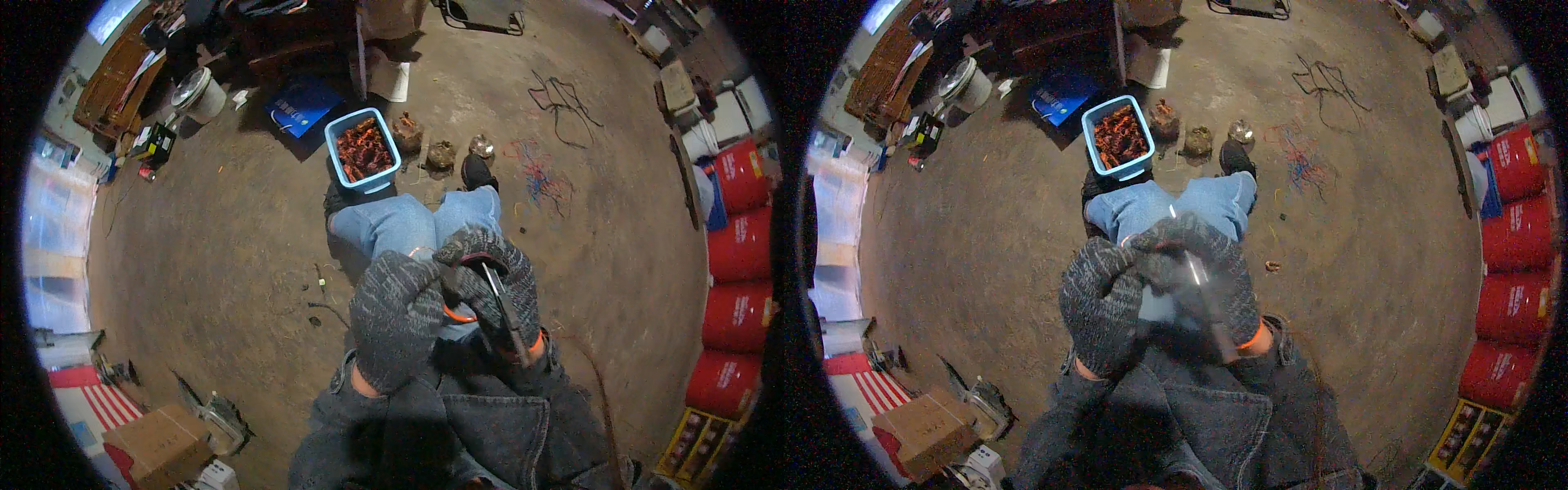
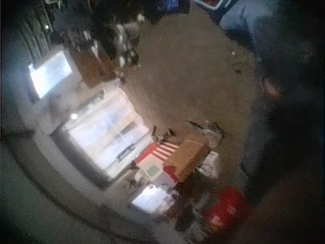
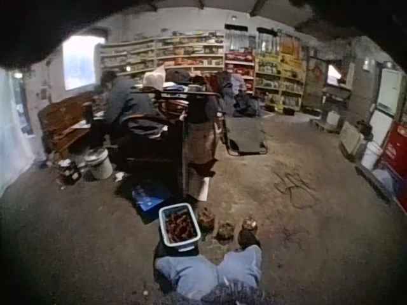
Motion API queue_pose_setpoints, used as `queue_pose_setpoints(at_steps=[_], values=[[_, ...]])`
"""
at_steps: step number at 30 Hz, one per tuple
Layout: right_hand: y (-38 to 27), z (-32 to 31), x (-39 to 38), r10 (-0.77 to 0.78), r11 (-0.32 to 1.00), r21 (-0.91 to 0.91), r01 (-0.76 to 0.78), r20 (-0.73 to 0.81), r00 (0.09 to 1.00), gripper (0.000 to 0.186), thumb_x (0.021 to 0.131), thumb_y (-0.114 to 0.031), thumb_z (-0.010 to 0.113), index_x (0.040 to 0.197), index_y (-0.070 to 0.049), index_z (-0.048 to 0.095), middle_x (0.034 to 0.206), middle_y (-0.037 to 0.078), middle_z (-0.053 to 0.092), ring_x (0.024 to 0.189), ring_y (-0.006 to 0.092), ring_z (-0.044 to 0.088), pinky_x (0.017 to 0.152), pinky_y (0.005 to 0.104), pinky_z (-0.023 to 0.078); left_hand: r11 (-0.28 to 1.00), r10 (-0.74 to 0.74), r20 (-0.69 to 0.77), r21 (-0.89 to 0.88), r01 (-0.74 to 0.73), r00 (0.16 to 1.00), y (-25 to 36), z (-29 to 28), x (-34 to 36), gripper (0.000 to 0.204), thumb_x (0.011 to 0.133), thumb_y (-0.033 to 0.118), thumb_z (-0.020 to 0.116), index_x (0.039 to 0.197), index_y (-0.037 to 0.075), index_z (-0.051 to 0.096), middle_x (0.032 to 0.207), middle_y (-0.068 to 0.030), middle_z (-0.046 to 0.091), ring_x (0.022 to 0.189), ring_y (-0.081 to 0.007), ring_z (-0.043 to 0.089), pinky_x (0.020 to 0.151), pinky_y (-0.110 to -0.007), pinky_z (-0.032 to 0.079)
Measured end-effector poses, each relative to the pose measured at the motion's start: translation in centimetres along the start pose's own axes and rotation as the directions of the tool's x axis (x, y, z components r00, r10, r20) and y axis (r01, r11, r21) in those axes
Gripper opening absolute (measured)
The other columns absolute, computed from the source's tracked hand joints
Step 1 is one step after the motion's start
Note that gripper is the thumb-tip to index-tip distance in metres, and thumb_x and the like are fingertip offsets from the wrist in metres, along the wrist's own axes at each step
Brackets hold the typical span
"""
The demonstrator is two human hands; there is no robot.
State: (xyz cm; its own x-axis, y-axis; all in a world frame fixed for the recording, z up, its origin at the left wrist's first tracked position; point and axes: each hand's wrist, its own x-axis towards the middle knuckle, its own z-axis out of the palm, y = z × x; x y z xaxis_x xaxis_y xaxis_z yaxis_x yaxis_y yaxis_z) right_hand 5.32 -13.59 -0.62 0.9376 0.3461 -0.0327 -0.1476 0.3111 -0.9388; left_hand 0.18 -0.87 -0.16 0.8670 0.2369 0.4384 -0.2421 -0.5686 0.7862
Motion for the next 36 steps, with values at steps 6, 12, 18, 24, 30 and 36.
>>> queue_pose_setpoints(at_steps=[6, 12, 18, 24, 30, 36], values=[[5.4, 0.0, 1.0, -0.369, 0.882, -0.336, 0.331, -0.054, 0.928, 0.028, 0.080, 0.003, 0.058, 0.107, -0.002, 0.055, 0.104, 0.009, 0.058, 0.097, 0.0180, 0.056, 0.083, 0.0315, 0.047, 0.953, -0.301, -0.046, -0.057, 0.298, 0.953, -1.2, 2.5, 0.3, 0.018, 0.077, 0.008, 0.058, 0.090, -0.002, 0.063, 0.080, -0.0168, 0.061, 0.075, -0.0294, 0.059, 0.069, -0.038, 0.045], [8.4, 0.0, 0.9, -0.533, 0.806, -0.370, 0.462, -0.112, 0.839, 0.024, 0.085, 0.001, 0.048, 0.109, 0.000, 0.051, 0.105, 0.009, 0.055, 0.096, 0.0194, 0.054, 0.088, 0.0339, 0.045, 0.983, -0.111, -0.016, 0.145, 0.112, 0.994, -3.8, 4.8, -1.8, 0.028, 0.080, 0.020, 0.059, 0.101, 0.002, 0.061, 0.103, -0.0149, 0.059, 0.092, -0.0308, 0.056, 0.077, -0.038, 0.046], [11.5, -0.3, 0.0, -0.382, 0.917, -0.052, 0.396, -0.405, 0.831, 0.022, 0.088, -0.012, 0.045, 0.105, 0.002, 0.050, 0.106, 0.012, 0.055, 0.094, 0.0221, 0.055, 0.087, 0.0333, 0.043, 0.935, -0.014, 0.194, 0.349, -0.055, 0.981, -9.1, 5.6, -7.9, 0.034, 0.080, 0.026, 0.061, 0.106, 0.004, 0.059, 0.108, -0.0142, 0.058, 0.096, -0.0312, 0.056, 0.079, -0.037, 0.045], [13.4, -0.3, 0.4, -0.675, 0.596, -0.760, 0.260, -0.298, 0.675, 0.025, 0.084, -0.011, 0.050, 0.105, 0.002, 0.051, 0.108, 0.013, 0.054, 0.097, 0.0239, 0.053, 0.089, 0.0352, 0.042, 0.973, -0.115, 0.378, 0.231, 0.027, 0.919, -12.8, 4.6, -15.6, 0.037, 0.079, 0.030, 0.062, 0.107, 0.006, 0.059, 0.106, -0.0139, 0.059, 0.093, -0.0307, 0.056, 0.078, -0.036, 0.046], [10.1, -1.5, 2.6, -0.672, 0.584, -0.752, 0.306, -0.236, 0.702, 0.026, 0.078, -0.006, 0.059, 0.103, -0.001, 0.053, 0.102, 0.011, 0.053, 0.089, 0.0211, 0.050, 0.079, 0.0341, 0.040, 0.988, -0.153, 0.248, 0.053, 0.144, 0.957, -13.2, 4.0, -9.3, 0.028, 0.079, 0.017, 0.061, 0.103, 0.004, 0.059, 0.099, -0.0100, 0.059, 0.085, -0.0236, 0.057, 0.072, -0.035, 0.047], [4.3, -4.5, 3.4, -0.434, 0.887, -0.334, 0.318, -0.368, 0.823, 0.010, 0.082, -0.006, 0.060, 0.088, -0.005, 0.052, 0.075, 0.004, 0.052, 0.062, 0.0120, 0.048, 0.056, 0.0247, 0.040, 0.964, 0.170, 0.326, 0.141, -0.226, 0.930, -7.6, 0.8, 0.3, 0.019, 0.080, 0.016, 0.057, 0.092, 0.007, 0.068, 0.095, -0.0099, 0.066, 0.084, -0.0230, 0.063, 0.073, -0.032, 0.048]])
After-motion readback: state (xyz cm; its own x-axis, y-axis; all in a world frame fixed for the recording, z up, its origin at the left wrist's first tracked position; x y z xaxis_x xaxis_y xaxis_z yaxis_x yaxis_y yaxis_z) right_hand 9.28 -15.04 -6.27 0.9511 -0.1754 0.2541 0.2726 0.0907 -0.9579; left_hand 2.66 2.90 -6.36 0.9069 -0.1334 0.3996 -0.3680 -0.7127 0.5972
